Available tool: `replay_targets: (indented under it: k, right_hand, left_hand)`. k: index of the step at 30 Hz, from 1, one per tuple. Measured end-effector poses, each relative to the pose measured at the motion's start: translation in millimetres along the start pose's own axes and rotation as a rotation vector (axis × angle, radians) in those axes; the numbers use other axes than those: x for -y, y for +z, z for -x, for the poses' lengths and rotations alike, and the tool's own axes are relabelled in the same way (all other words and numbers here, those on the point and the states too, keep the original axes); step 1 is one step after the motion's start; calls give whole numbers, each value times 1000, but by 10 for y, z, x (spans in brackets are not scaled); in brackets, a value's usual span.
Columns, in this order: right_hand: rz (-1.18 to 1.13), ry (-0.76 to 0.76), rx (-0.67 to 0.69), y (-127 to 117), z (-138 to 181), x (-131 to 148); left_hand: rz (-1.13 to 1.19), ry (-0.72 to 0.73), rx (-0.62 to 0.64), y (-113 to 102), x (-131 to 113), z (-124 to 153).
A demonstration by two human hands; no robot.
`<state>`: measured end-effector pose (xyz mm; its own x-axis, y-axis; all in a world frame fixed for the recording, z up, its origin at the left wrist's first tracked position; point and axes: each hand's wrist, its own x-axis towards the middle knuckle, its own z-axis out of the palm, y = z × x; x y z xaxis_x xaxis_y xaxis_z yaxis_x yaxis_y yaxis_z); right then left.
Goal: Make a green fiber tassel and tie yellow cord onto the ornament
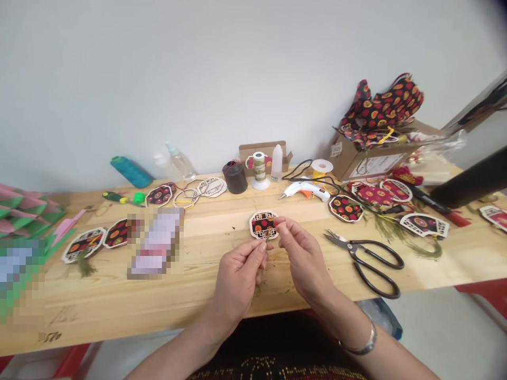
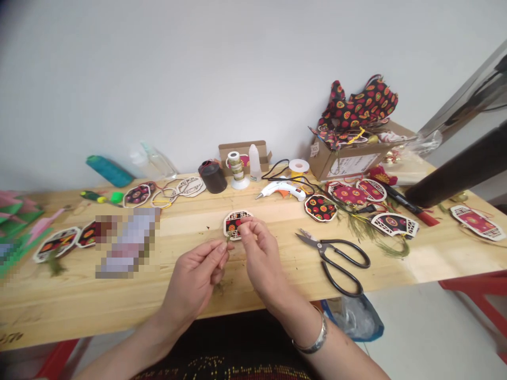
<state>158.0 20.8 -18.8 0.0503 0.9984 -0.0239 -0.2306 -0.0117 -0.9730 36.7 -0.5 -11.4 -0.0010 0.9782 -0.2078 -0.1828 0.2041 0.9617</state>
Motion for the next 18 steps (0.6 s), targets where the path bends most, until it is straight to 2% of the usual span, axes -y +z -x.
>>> replay_targets:
  k: [2,7,12,18]
  right_hand:
    - [14,36,-9,-44,12,-14]
    - [-92,182,139,-109,39,-25]
    - [-209,207,73,-66,24,4]
    - [-211,171,79,-51,6,26]
  left_hand:
    - [-3,2,-9,-7,4,-2]
    - [-24,32,23,-14,-1,-6]
    - [-68,55,53,-22,21,-14]
    - [-114,41,78,-29,26,-7]
